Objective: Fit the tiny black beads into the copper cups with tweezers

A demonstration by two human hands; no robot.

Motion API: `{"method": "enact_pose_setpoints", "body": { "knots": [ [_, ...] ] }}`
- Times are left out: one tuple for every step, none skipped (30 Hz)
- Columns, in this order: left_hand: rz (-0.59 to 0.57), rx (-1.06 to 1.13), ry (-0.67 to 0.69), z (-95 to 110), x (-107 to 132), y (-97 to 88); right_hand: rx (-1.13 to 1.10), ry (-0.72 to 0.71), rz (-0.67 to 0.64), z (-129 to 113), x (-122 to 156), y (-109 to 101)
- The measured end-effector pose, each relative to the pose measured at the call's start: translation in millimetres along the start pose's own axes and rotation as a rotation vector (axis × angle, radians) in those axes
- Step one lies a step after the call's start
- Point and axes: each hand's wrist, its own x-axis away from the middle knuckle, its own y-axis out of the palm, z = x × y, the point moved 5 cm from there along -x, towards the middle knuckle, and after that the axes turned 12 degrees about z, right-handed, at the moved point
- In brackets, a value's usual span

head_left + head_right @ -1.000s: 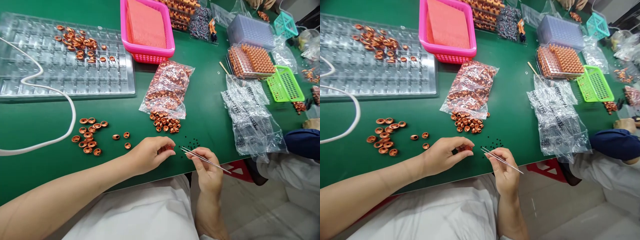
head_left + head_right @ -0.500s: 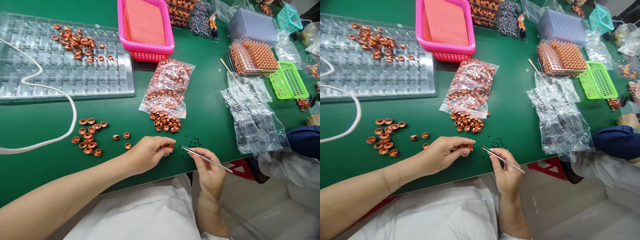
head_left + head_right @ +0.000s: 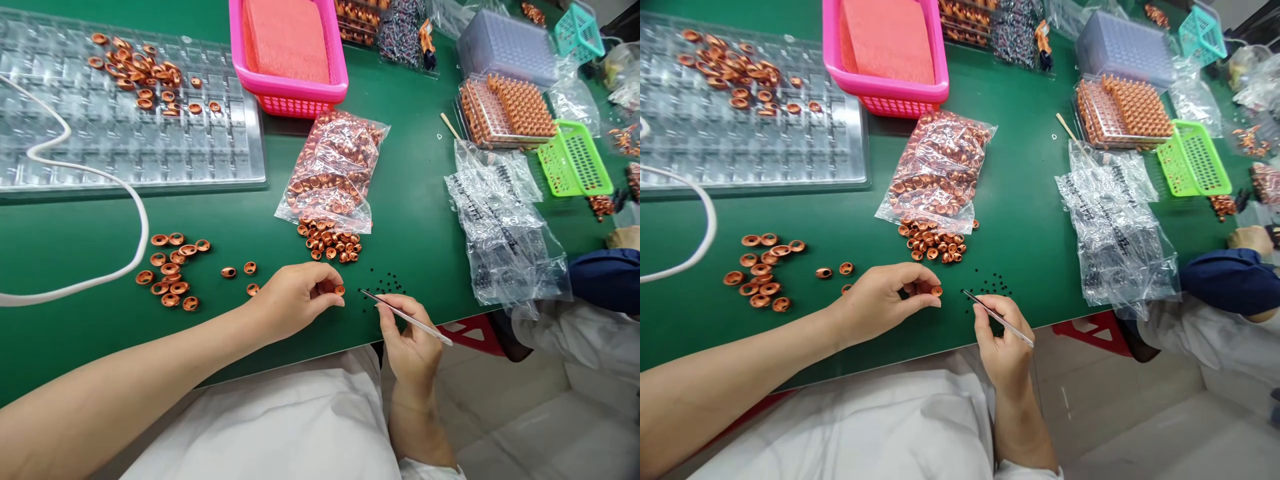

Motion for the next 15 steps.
{"method": "enact_pose_setpoints", "body": {
  "knots": [
    [0.0, 0.001, -0.001, -0.1, 0.1, 0.0, 0.004, -0.008, 0.001, -0.8, -0.3, 0.1],
    [-0.001, 0.003, -0.002, -0.3, 0.2, 0.2, 0.011, -0.015, -0.001, -1.7, -0.7, 0.2],
    [-0.001, 0.006, -0.001, -0.6, 0.1, 0.4, 0.018, -0.027, -0.004, -3.0, -1.2, 0.3],
    [0.0, 0.008, 0.0, -1.2, 0.0, 0.6, 0.026, -0.04, -0.009, -4.3, -1.8, 0.4],
    [0.002, 0.01, 0.001, -1.8, -0.2, 0.8, 0.031, -0.055, -0.016, -5.7, -2.4, 0.7],
    [0.003, 0.012, 0.001, -2.5, -0.4, 0.9, 0.034, -0.069, -0.02, -7.0, -3.0, 0.9],
    [0.005, 0.013, -0.001, -3.2, -0.6, 1.0, 0.035, -0.084, -0.019, -8.3, -3.5, 0.9],
    [0.005, 0.016, -0.003, -3.7, -0.7, 1.1, 0.034, -0.098, -0.017, -9.4, -3.8, 0.9],
    [0.005, 0.019, -0.007, -4.0, -0.9, 1.1, 0.031, -0.111, -0.014, -10.5, -3.9, 0.9],
    [0.004, 0.023, -0.01, -4.1, -0.9, 1.0, 0.027, -0.121, -0.011, -11.4, -3.7, 1.0],
    [0.004, 0.027, -0.013, -3.9, -0.9, 0.9, 0.02, -0.124, -0.006, -12.1, -3.4, 0.9],
    [0.004, 0.029, -0.013, -3.5, -0.8, 0.7, 0.009, -0.118, 0.0, -12.6, -2.9, 0.8],
    [0.004, 0.031, -0.011, -2.8, -0.7, 0.6, -0.009, -0.104, 0.009, -13.0, -2.4, 0.5],
    [0.003, 0.032, -0.005, -2.0, -0.5, 0.6, -0.034, -0.083, 0.02, -13.4, -1.8, 0.2],
    [0.001, 0.033, 0.004, -1.1, -0.2, 0.6, -0.066, -0.06, 0.031, -14.2, -1.4, -0.2]
  ]
}}
